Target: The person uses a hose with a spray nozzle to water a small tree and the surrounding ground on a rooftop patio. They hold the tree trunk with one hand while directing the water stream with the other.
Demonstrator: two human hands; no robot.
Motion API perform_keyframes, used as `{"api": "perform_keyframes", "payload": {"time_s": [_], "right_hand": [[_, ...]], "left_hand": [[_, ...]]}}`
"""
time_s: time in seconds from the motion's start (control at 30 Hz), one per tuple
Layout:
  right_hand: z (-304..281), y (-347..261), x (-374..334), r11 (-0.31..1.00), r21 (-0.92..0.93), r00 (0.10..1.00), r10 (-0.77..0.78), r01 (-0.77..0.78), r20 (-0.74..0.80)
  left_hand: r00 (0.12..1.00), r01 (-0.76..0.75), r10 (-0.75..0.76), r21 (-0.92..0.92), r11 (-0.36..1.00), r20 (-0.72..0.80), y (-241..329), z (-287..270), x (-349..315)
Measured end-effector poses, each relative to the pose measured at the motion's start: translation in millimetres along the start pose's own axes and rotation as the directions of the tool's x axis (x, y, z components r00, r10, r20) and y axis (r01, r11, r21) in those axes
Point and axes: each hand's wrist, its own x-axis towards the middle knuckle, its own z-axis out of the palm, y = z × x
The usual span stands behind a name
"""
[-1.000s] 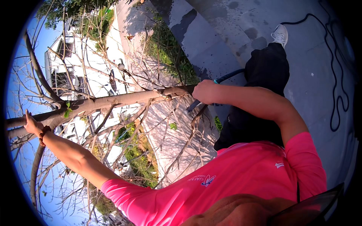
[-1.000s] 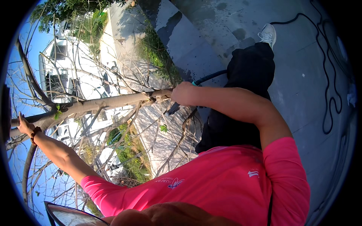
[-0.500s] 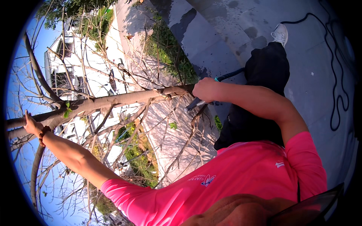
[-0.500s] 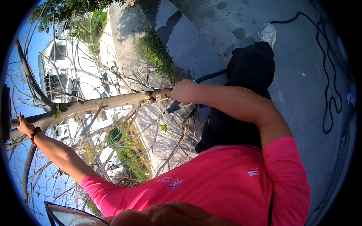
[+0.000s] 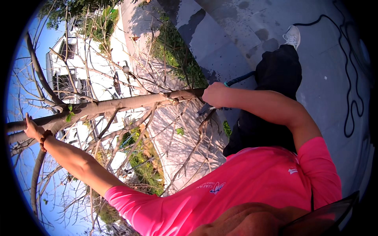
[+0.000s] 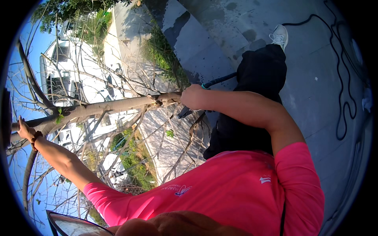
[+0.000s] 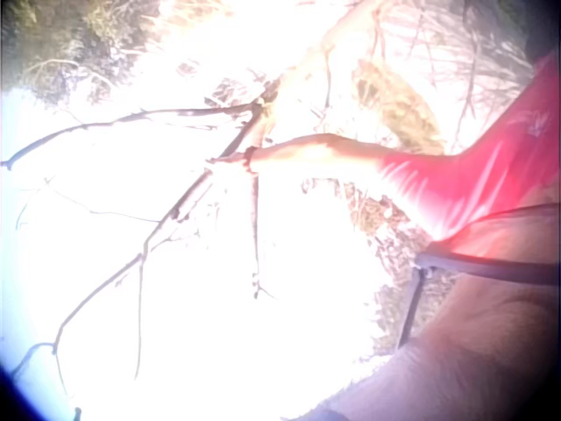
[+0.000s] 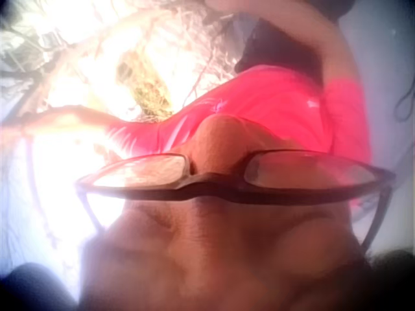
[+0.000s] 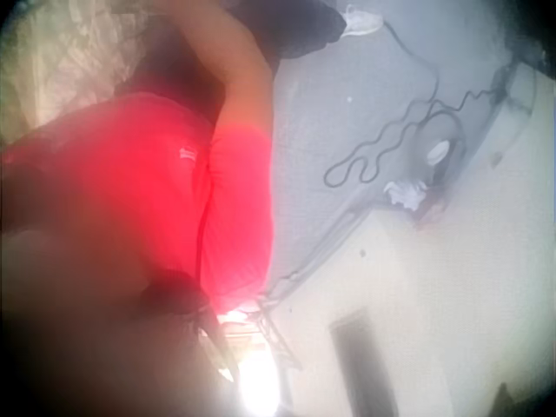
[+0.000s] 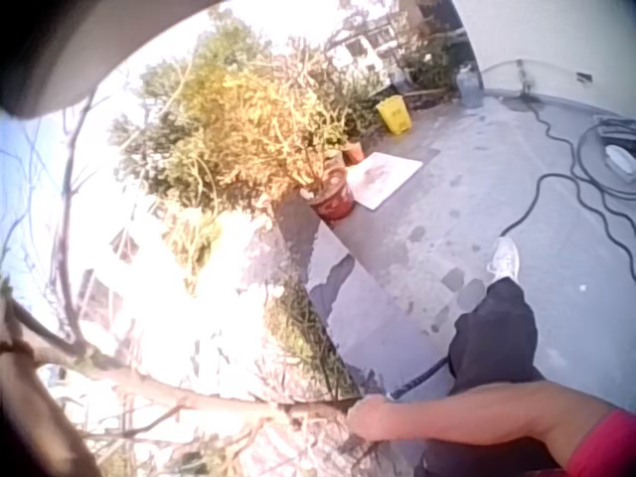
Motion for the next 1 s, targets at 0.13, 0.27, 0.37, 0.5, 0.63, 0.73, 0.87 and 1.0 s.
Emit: {"api": "perform_keyframes", "payload": {"time_s": [0.13,0.27,0.37,0.5,0.63,0.73,0.87,1.0], "right_hand": [[-10,-3,-4,1.0,-0.021,1.0,-0.005,0.005,-0.011],[-12,16,5,0.991,0.105,0.967,0.101,-0.078,-0.234],[-7,15,9,0.991,0.089,0.973,0.114,-0.098,-0.199],[-1,-1,3,0.999,0.047,0.999,-0.01,0.007,0.054],[-16,-6,-1,0.995,0.099,0.986,-0.026,0.01,0.162],[-16,3,5,0.986,0.162,0.999,0.051,-0.048,-0.016],[-11,4,7,0.987,0.153,0.995,0.067,-0.055,-0.076],[-13,-12,-6,0.995,0.102,0.996,-0.007,-0.001,0.084]], "left_hand": [[0.997,-0.058,0.061,-0.068,0.996,0.039,-1,-5,1],[1.0,-0.015,0.015,0.003,1.0,0.014,3,3,-4],[0.999,-0.03,0.029,-0.038,0.999,-0.021,2,2,-4],[1.0,0.009,-0.009,0.076,0.997,-0.001,3,1,0],[0.999,-0.033,0.033,0.011,0.999,0.018,1,-6,0],[0.999,-0.037,0.037,0.005,0.999,0.03,4,-3,-1],[0.999,0.034,-0.035,-0.014,0.999,-0.034,7,4,-6],[1.0,0.004,-0.004,-0.018,1.0,-0.007,5,0,-6]]}}
